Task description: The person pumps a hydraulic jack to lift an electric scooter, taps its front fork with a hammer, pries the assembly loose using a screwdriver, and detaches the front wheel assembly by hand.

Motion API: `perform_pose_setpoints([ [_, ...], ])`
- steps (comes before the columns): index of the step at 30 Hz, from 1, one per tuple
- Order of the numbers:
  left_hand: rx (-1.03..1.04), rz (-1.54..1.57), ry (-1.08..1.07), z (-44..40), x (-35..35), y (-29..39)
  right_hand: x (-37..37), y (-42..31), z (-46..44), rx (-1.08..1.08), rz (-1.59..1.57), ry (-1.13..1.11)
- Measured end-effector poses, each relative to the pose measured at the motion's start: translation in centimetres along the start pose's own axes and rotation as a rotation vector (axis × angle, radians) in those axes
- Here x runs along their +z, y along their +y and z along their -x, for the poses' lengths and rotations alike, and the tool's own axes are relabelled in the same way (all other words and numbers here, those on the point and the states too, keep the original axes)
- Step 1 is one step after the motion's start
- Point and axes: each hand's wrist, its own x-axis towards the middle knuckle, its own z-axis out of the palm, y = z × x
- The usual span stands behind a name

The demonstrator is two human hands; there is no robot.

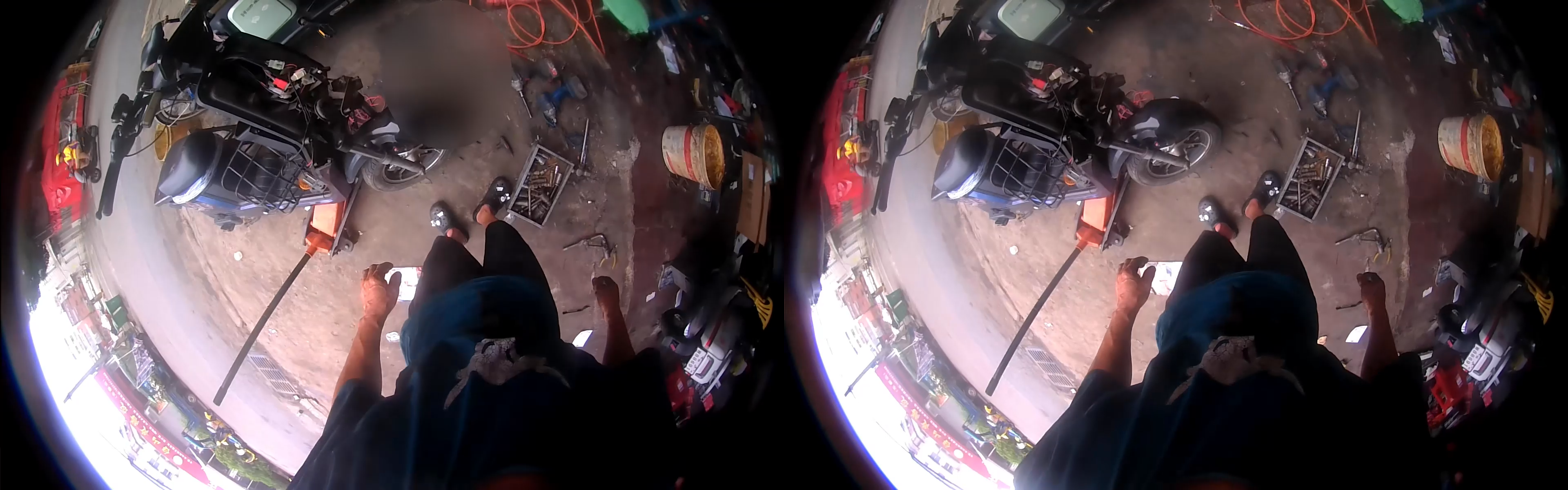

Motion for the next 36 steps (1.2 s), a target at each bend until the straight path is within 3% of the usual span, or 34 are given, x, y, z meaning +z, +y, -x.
perform_pose_setpoints([
  [2, 0.028, -0.016, 0.010, -1.0, -0.6, -0.6, 0.5, 0.9, 0.7, 0.158, -0.173, -0.014],
  [4, 0.079, 0.158, 0.162, -3.5, -1.8, -2.3, 3.3, 5.0, -1.2, -0.113, 0.008, -0.027],
  [5, 0.121, 0.211, 0.208, -5.4, -3.5, -2.8, 4.4, 5.1, -1.1, -0.101, -0.214, -0.096],
  [6, 0.039, 0.161, 0.212, -6.6, -7.8, 0.4, 5.1, 3.8, -0.4, -0.128, -0.084, -0.077],
  [8, 0.132, 0.121, 0.369, -9.9, -12.8, 1.7, 5.7, -2.6, 0.5, -0.187, 0.163, -0.023],
  [12, 0.337, -0.102, 0.497, -14.8, -18.7, 4.5, 5.4, -9.4, 1.9, -0.297, 0.064, 0.029],
  [14, 0.476, -0.270, 0.531, -16.8, -20.3, 6.6, 4.8, -9.5, 1.9, -0.264, 0.015, 0.042],
  [19, 0.393, -0.031, 0.595, -20.0, -22.8, 10.4, 3.9, -8.2, 1.3, -0.249, -0.004, 0.067],
  [23, 0.359, 0.021, 0.532, -19.7, -19.6, 12.5, 3.8, -2.3, 0.0, -0.199, 0.014, 0.045],
  [27, 0.289, -0.036, 0.357, -17.3, -12.0, 11.1, 1.1, -3.4, -6.2, -0.172, 0.103, -0.075],
  [29, 0.136, 0.051, 0.254, -15.3, -8.2, 10.4, -0.4, -6.0, -9.5, -0.138, 0.043, -0.154],
  [30, 0.027, 0.125, 0.226, -13.8, -6.7, 10.7, -2.8, -13.0, -9.1, -0.193, 0.095, -0.173],
  [31, -0.010, 0.066, 0.158, -12.8, -5.4, 10.6, -3.7, -15.7, -10.7, -0.270, -0.004, -0.092],
  [36, -0.258, 0.251, 0.066, -7.4, -0.9, 11.4, -7.0, -32.3, -15.2, -0.589, 0.191, -0.076],
])
